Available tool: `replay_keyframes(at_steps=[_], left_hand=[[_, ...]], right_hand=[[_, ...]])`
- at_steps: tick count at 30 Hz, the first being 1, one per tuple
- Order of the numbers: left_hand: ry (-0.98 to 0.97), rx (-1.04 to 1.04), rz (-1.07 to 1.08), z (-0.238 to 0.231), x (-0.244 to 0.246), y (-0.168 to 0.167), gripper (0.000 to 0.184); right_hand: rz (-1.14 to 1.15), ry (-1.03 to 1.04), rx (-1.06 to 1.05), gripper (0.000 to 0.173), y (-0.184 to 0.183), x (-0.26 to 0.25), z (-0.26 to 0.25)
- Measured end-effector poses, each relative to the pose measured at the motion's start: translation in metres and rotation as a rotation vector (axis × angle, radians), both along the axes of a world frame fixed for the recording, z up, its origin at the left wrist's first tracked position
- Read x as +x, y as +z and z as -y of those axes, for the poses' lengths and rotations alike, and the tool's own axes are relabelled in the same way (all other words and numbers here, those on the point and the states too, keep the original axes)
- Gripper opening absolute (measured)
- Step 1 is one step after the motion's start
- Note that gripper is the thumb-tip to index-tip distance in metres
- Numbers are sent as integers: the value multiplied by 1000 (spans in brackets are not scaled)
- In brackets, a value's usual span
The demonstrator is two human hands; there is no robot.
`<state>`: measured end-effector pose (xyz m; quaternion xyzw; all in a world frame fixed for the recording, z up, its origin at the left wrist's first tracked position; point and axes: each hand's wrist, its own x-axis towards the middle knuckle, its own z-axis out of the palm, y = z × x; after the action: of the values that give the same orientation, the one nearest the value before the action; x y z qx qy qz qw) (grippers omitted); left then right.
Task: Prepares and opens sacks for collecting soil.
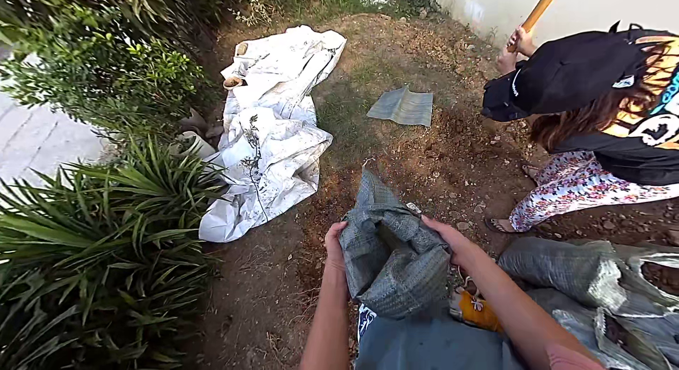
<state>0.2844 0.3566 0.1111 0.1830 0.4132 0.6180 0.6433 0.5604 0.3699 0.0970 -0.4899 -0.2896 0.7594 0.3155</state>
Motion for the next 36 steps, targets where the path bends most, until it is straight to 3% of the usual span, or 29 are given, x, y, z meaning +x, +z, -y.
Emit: replay_keyframes(at_steps=[3,6,10,12,14,16,19,22,24,26,29,33,35,36], left_hand=[[-7,-42,-209,5,9,9,17],[41,-52,-236,8,17,5,24],[-49,-132,-390,21,45,2,52],[-132,-107,-425,33,63,2,60],[-90,-50,-250,44,76,1,45],[8,44,59,46,75,-3,27],[146,120,317,35,49,-11,16],[328,55,330,21,16,-29,17],[295,-90,309,18,13,-37,23],[176,-265,182,19,17,-40,22],[-21,-406,-260,20,8,-56,32],[-215,-139,-837,15,-15,-49,109],[-325,-24,-990,5,-16,-43,123],[-358,27,-1084,0,-13,-45,122]], right_hand=[[539,-261,347,54,-9,6,-6],[681,-379,387,68,-5,4,0],[402,-124,26,91,7,-39,11],[326,-89,-51,92,-7,-53,8],[242,-170,-147,69,-27,-58,3],[99,-282,-341,39,-41,-56,0],[-218,-314,-614,25,-32,-41,3],[-510,-251,-593,47,-7,-24,11],[-577,-210,-544,61,10,-20,12],[-530,-233,-520,55,22,-22,11],[-373,-302,-378,42,28,-19,1],[-393,-87,-249,33,9,8,-1],[-436,96,-172,26,0,12,3],[-385,142,-122,31,2,9,6]])
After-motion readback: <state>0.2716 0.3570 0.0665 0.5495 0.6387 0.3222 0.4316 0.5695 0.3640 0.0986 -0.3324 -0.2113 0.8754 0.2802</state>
